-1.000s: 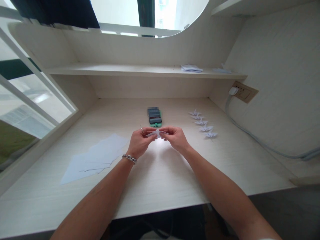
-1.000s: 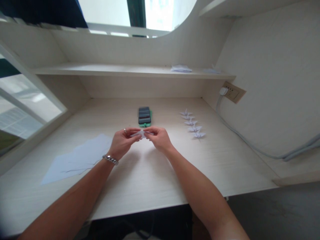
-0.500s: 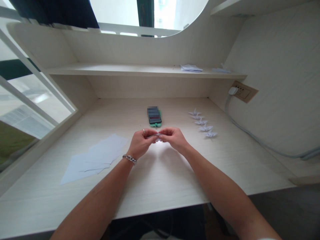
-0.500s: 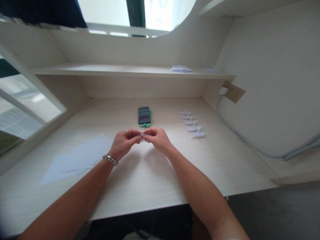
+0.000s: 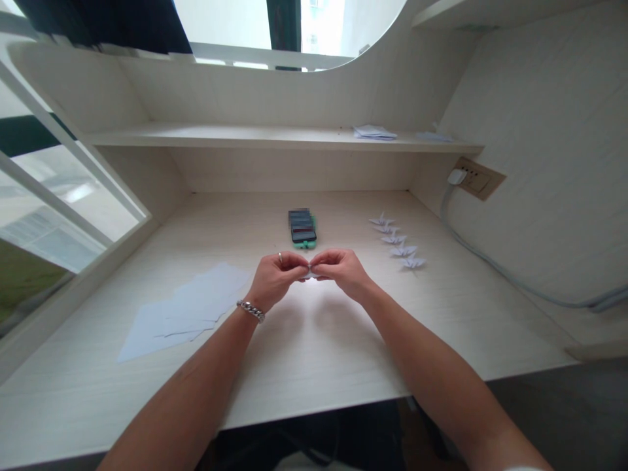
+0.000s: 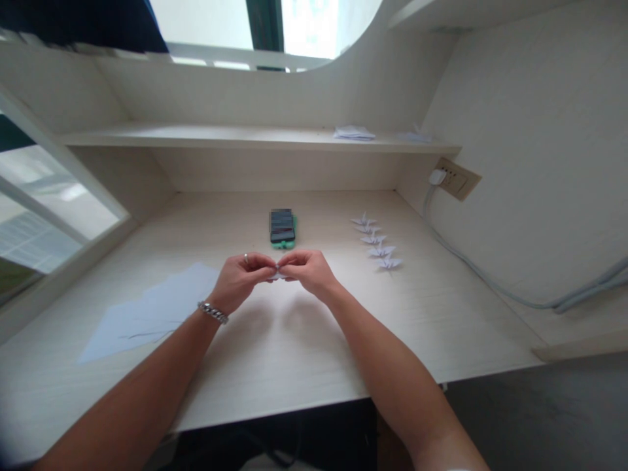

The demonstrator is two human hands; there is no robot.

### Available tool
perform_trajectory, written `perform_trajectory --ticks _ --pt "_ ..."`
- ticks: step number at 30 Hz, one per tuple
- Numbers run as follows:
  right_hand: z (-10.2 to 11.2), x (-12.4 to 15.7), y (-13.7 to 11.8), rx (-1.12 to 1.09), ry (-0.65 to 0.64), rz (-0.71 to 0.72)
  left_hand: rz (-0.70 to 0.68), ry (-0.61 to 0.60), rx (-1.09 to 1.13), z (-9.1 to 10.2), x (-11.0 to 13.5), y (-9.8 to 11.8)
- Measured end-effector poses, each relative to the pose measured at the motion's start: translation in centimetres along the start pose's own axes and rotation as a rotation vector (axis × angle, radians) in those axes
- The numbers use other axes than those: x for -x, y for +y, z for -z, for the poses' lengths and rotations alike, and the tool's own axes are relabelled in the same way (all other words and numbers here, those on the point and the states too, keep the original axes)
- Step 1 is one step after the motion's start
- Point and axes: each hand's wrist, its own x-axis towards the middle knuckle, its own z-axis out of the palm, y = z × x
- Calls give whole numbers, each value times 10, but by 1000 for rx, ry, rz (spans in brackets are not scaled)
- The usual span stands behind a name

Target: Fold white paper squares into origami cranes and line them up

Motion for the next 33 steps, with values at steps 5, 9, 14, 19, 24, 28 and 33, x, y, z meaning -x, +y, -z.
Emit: perform_trajectory --ticks 5,9,14,19,24,28,33 --pt "1 1 -2 -20 4 0 5 10 23 0 0 -1" --pt "4 0 -1 -65 -34 -65 10 17 -10 1 0 0" --pt "4 -2 1 -53 -5 -72 24 1 11 1 0 0" --pt "3 -3 3 -7 -8 -27 40 -6 80 1 -1 -3" --pt "4 -5 7 13 -15 -7 44 12 72 2 -3 -6" --pt "5 -6 8 3 -18 2 30 15 65 1 -4 -6" --pt "4 -5 6 -3 -17 -7 3 12 68 1 -4 -7"
